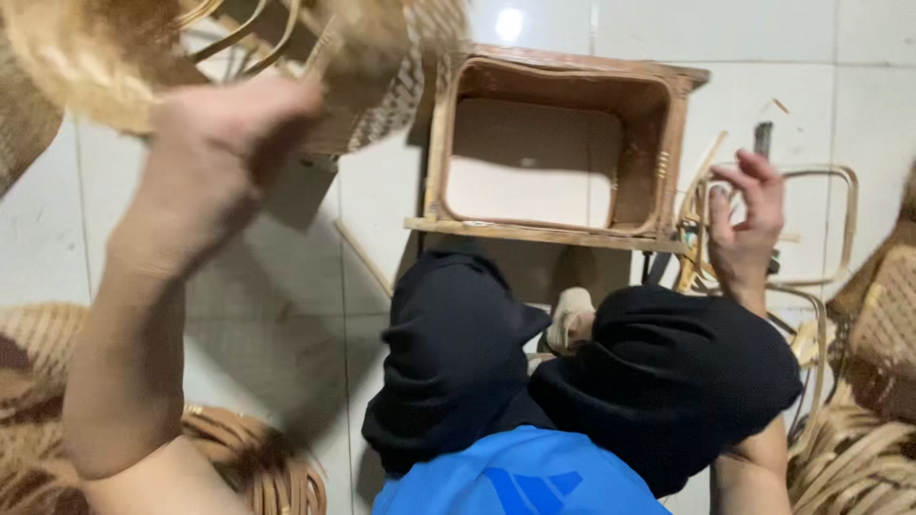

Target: The person assembles a woven basket by fitting a pre-woven body into a wooden frame. They adjust the frame, insert the basket body, and press it into place.

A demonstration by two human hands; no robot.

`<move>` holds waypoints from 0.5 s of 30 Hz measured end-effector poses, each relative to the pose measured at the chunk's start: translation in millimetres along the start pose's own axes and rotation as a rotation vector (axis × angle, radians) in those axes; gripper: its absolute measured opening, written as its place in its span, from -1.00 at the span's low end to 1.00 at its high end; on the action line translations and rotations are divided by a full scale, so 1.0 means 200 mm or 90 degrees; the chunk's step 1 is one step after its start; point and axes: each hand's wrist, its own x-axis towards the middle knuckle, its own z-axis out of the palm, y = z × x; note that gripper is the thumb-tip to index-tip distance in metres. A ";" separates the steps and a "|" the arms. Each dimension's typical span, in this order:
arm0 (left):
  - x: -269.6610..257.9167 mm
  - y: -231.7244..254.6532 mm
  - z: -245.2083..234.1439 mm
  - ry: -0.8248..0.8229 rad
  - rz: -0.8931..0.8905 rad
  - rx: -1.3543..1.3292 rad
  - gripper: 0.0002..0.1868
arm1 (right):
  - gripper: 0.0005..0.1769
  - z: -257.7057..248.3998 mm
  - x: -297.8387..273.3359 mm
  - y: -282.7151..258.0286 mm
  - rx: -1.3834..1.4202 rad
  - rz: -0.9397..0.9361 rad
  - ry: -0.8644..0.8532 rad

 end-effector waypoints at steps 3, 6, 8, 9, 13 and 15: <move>0.16 0.07 0.16 -0.064 0.207 0.065 -0.70 | -0.86 -0.19 0.07 0.00 -0.046 -0.037 0.090; 0.26 0.01 0.36 -0.179 0.214 0.256 -0.57 | -0.83 -0.37 0.13 -0.04 0.006 -0.008 0.225; 0.32 -0.05 0.51 -0.270 0.183 0.247 -0.62 | -0.74 -0.44 0.17 -0.07 0.021 0.048 0.226; 0.33 -0.09 0.57 -0.316 0.165 0.243 -0.64 | -0.69 -0.46 0.19 -0.08 0.030 0.076 0.226; 0.31 -0.15 0.69 -0.453 0.137 0.313 -0.56 | -0.72 -0.37 0.38 -0.11 -0.166 -0.207 0.097; 0.28 -0.13 0.74 -0.332 0.199 0.298 -0.17 | -0.74 -0.23 0.58 -0.09 -0.147 -0.288 0.007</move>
